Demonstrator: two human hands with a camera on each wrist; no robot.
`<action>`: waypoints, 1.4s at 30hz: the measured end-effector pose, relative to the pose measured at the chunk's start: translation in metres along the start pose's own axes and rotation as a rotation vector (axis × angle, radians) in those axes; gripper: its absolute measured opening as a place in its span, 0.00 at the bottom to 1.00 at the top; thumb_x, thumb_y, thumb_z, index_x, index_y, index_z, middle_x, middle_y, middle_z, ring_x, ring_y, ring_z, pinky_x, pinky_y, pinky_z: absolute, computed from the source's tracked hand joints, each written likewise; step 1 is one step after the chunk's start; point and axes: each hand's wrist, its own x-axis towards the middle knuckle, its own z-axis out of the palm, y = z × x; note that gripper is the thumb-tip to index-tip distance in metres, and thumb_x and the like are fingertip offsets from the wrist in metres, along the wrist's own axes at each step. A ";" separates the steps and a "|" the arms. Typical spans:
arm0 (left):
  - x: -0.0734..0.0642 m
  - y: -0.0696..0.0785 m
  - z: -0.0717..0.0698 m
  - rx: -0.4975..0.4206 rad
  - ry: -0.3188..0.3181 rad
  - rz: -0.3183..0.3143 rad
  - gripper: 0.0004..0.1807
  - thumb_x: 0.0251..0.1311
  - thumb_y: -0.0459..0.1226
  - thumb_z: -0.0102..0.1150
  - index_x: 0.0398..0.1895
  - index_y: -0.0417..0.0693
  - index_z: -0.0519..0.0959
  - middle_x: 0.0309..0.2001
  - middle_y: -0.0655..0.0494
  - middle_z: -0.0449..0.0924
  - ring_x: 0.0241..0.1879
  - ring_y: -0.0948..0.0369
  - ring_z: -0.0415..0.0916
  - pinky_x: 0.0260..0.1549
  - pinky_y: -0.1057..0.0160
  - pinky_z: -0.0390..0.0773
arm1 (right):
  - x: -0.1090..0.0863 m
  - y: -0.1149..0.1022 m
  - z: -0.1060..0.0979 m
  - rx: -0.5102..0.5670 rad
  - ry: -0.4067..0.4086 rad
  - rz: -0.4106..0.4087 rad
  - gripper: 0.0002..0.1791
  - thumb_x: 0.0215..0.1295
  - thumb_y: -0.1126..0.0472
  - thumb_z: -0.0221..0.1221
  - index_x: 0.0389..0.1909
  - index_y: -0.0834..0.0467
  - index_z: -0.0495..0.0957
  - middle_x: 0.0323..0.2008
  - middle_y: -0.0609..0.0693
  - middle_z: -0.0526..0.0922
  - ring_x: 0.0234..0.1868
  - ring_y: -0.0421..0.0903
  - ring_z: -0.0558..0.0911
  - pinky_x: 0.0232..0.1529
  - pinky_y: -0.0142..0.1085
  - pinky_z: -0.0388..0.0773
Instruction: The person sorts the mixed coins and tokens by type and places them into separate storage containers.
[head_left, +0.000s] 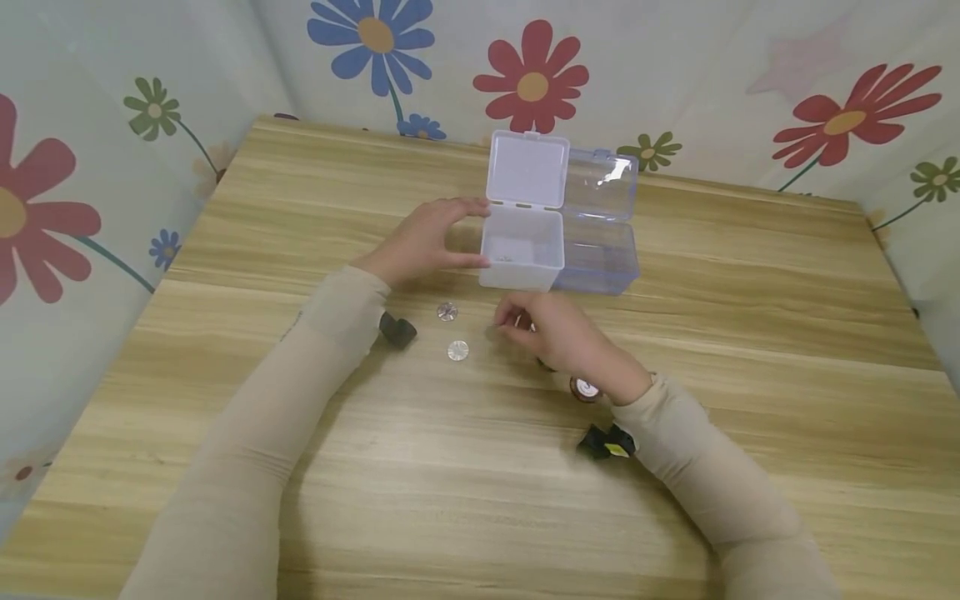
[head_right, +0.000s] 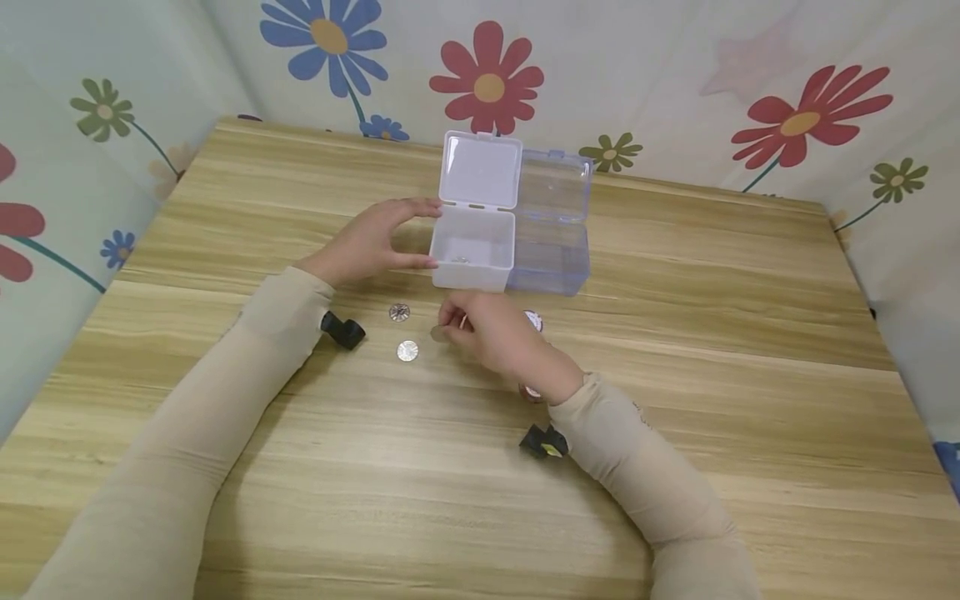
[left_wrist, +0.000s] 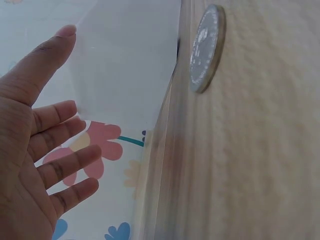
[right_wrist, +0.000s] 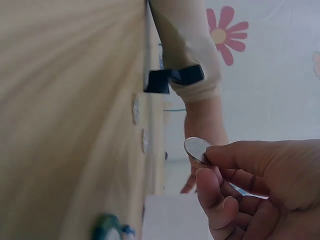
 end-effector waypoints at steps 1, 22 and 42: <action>0.000 0.000 0.000 0.000 0.000 0.000 0.42 0.50 0.53 0.69 0.67 0.47 0.67 0.71 0.53 0.64 0.72 0.54 0.58 0.73 0.52 0.56 | 0.001 0.001 -0.004 0.007 0.010 -0.003 0.02 0.64 0.64 0.60 0.34 0.59 0.79 0.30 0.50 0.83 0.32 0.43 0.80 0.34 0.32 0.76; 0.000 0.000 0.000 -0.001 0.005 0.003 0.42 0.51 0.54 0.68 0.68 0.49 0.67 0.71 0.55 0.63 0.72 0.55 0.58 0.73 0.52 0.57 | 0.038 0.020 -0.050 0.072 0.119 0.090 0.06 0.66 0.64 0.58 0.38 0.63 0.78 0.34 0.56 0.80 0.31 0.47 0.76 0.31 0.31 0.73; -0.001 -0.002 0.000 0.005 -0.008 -0.001 0.42 0.51 0.55 0.68 0.68 0.48 0.67 0.72 0.55 0.62 0.72 0.55 0.58 0.73 0.53 0.56 | 0.076 0.036 -0.057 -0.060 0.074 0.185 0.06 0.65 0.63 0.59 0.37 0.62 0.79 0.35 0.57 0.82 0.33 0.48 0.78 0.31 0.30 0.73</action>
